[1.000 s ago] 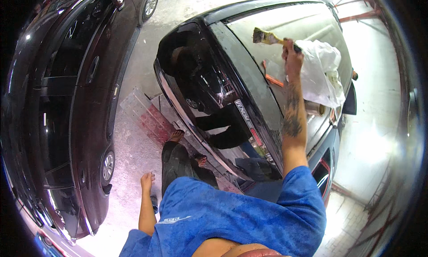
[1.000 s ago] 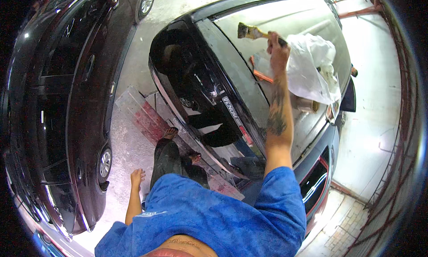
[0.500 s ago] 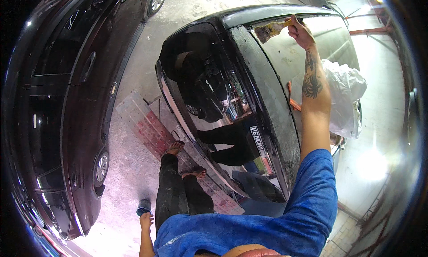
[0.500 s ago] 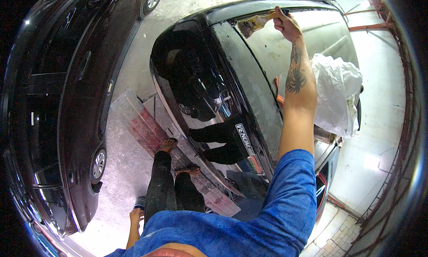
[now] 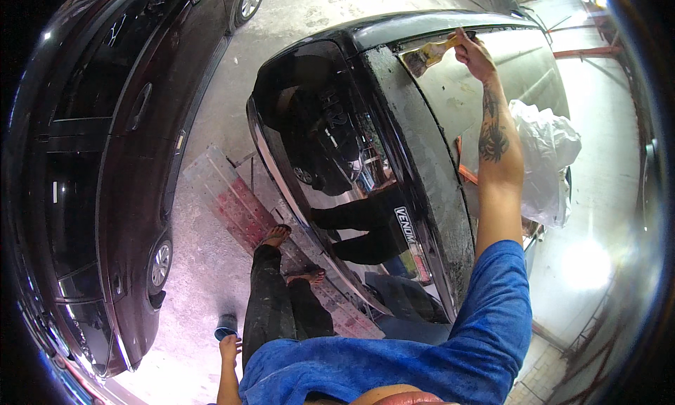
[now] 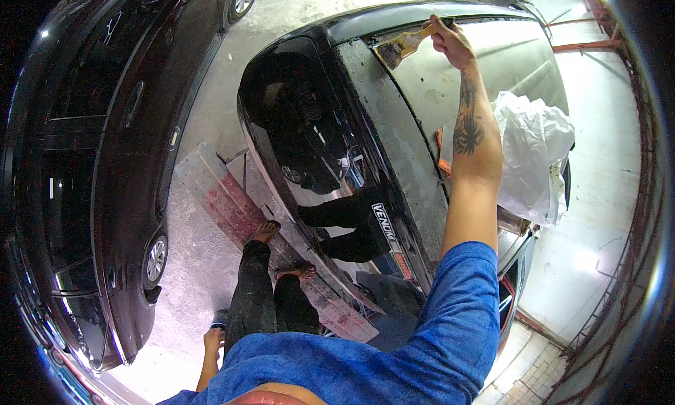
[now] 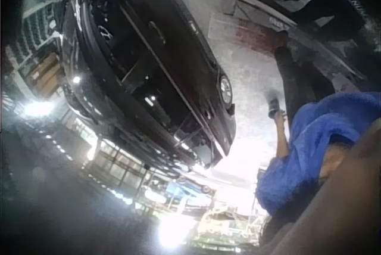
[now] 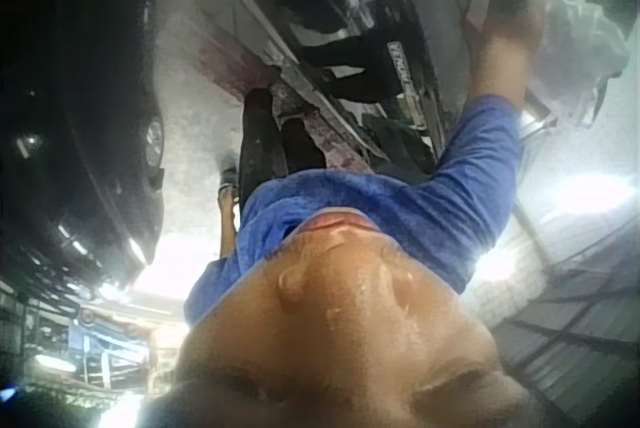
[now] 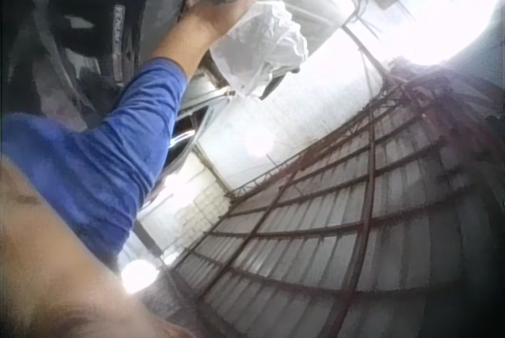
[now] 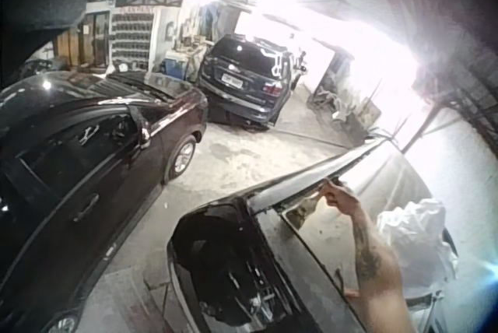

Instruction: The person applies a dark filler paste to the rear trunk lid of a car using a brush, then spreads and smooths it with a putty knife. The person repeatedly dips the brush into a can and works along the trunk edge and surface.

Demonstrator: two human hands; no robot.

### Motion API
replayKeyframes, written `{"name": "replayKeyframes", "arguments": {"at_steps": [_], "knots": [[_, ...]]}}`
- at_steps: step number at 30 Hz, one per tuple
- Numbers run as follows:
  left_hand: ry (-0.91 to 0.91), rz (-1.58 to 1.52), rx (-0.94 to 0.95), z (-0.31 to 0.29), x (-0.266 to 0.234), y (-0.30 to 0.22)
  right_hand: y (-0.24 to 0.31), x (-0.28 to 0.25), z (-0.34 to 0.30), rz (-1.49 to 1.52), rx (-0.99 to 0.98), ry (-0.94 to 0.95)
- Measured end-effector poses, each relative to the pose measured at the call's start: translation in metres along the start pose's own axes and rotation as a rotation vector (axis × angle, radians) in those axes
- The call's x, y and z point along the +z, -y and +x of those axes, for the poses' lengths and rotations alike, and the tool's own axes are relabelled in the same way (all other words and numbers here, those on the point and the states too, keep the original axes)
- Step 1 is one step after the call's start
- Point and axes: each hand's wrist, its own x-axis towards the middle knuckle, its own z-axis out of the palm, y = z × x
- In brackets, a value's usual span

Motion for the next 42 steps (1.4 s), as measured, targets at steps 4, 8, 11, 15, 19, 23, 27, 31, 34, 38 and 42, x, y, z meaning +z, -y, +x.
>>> {"name": "replayKeyframes", "arguments": {"at_steps": [4, 8, 11, 15, 19, 23, 27, 31, 34, 38, 42], "knots": [[-0.001, -0.056, 0.033, 0.003, 0.0, 0.001, 0.0, 0.006, -0.004, -0.111, -0.007, -0.062], [-0.011, -0.049, 0.026, 0.005, -0.001, 0.005, 0.003, 0.009, -0.005, -0.041, -0.061, -0.024], [-0.001, -0.04, 0.022, 0.007, -0.001, 0.005, 0.003, 0.01, -0.007, -0.152, -0.037, 0.077], [0.019, -0.05, 0.066, 0.009, 0.0, -0.003, 0.001, 0.011, -0.015, -0.122, -0.036, -0.118], [0.034, -0.037, 0.077, 0.008, 0.002, -0.015, -0.004, 0.016, -0.023, -0.153, -0.092, -0.125], [-0.001, -0.015, 0.089, 0.007, 0.0, -0.025, 0.004, 0.028, -0.03, -0.275, -0.139, -0.273], [0.038, -0.034, 0.146, 0.012, -0.002, -0.034, 0.025, 0.055, -0.056, -0.598, -0.72, -0.172], [0.059, 0.012, 0.112, 0.018, 0.003, -0.053, 0.022, 0.093, -0.125, -0.697, -0.701, -0.055], [0.118, 0.046, 0.176, 0.019, 0.01, -0.076, -0.001, 0.11, -0.187, -0.861, -0.69, -0.014], [0.153, 0.063, 0.311, 0.018, 0.017, -0.11, -0.031, 0.096, -0.3, -0.717, -0.473, -0.193], [0.186, 0.173, 0.327, 0.017, 0.021, -0.136, -0.054, 0.078, -0.44, -0.562, -0.166, -0.388]]}}
